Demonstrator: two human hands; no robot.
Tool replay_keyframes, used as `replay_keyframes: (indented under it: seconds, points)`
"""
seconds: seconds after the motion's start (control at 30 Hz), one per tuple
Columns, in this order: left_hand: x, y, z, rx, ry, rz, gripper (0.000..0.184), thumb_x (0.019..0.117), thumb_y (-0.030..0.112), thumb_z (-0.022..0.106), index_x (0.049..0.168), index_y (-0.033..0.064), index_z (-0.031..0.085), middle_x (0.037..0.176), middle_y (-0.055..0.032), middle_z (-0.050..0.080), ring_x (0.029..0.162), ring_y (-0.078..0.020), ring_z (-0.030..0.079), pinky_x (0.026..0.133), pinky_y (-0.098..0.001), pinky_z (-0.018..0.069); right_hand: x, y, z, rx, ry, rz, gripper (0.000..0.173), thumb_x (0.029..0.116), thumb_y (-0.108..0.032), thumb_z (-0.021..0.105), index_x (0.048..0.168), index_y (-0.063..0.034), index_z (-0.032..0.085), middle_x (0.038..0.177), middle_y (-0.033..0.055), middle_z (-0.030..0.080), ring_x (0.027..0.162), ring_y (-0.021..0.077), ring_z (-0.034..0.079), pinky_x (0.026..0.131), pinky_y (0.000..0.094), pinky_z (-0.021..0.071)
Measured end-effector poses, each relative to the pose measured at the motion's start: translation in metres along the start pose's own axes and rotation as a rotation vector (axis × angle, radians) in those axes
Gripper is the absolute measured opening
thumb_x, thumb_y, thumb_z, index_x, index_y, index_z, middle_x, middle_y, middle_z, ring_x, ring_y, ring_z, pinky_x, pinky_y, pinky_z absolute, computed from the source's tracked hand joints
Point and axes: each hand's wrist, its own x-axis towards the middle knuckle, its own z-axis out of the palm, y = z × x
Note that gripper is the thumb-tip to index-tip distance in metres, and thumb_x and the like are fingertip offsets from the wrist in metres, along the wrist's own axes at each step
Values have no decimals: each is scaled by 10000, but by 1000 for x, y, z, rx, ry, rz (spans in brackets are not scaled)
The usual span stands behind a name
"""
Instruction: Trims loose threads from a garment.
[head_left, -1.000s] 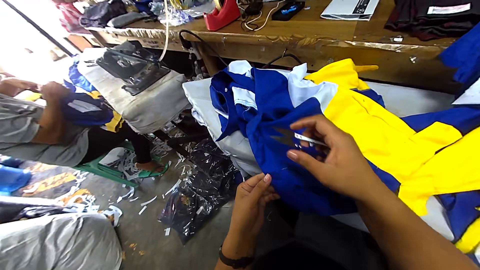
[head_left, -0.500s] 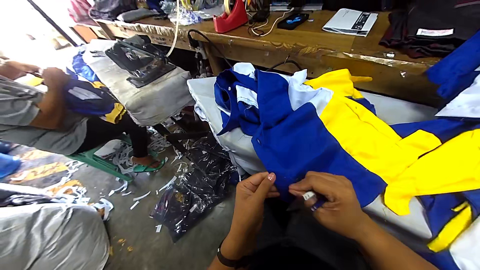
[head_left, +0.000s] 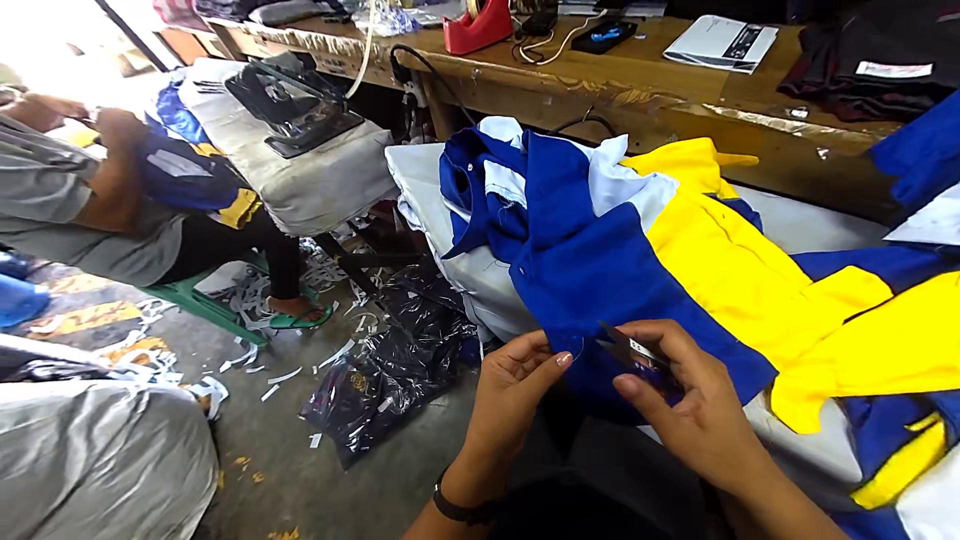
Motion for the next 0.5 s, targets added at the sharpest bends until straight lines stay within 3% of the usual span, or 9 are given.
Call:
replay_keyframes:
  seconds: [0.13,0.2,0.27,0.37,0.43,0.5]
  points:
    - [1,-8,3,67,74,39,97,933,-33,654,990,-33,734,901,-53,757,847,-98,723,844,-287,602,-3,0,-1,358,-160,161,360,1098,-404,434,1077,-104,631,739,-118,464,597,-57,415,523,104,336]
    - [4,-20,3,223,88,80,91,967,23,630,933,3,712,833,0,724,781,-55,692,779,-250,590,-8,3,2,614,-263,275,350,1097,-454,413,1038,-148,571,732,-122,450,571,-46,420,505,105,357]
    - [3,-30,3,310,73,73,126,1023,58,547,1018,-7,654,858,7,713,801,-52,690,776,-251,584,-14,7,9,753,-293,366,347,1085,-484,424,1024,-163,539,722,-108,477,553,-26,451,494,120,393]
    - [-3,-32,5,185,4,11,192,1019,24,541,1185,-58,591,1014,-35,737,955,-78,711,904,-285,584,-23,9,16,834,-276,407,337,1085,-481,427,1015,-174,545,675,-113,466,505,-35,447,456,111,399]
    - [-8,-33,1,98,-18,-6,207,959,-22,617,1162,-64,615,1024,-56,747,961,-96,719,913,-291,587,-29,9,17,903,-294,420,357,1079,-489,439,1032,-162,574,641,-122,441,472,-48,417,424,104,368]
    - [-12,-35,-3,70,2,22,121,924,-15,671,1044,-25,684,954,-36,749,890,-83,715,852,-274,591,-32,7,16,949,-327,446,393,1073,-493,455,1042,-138,621,611,-134,433,455,-59,401,411,99,343]
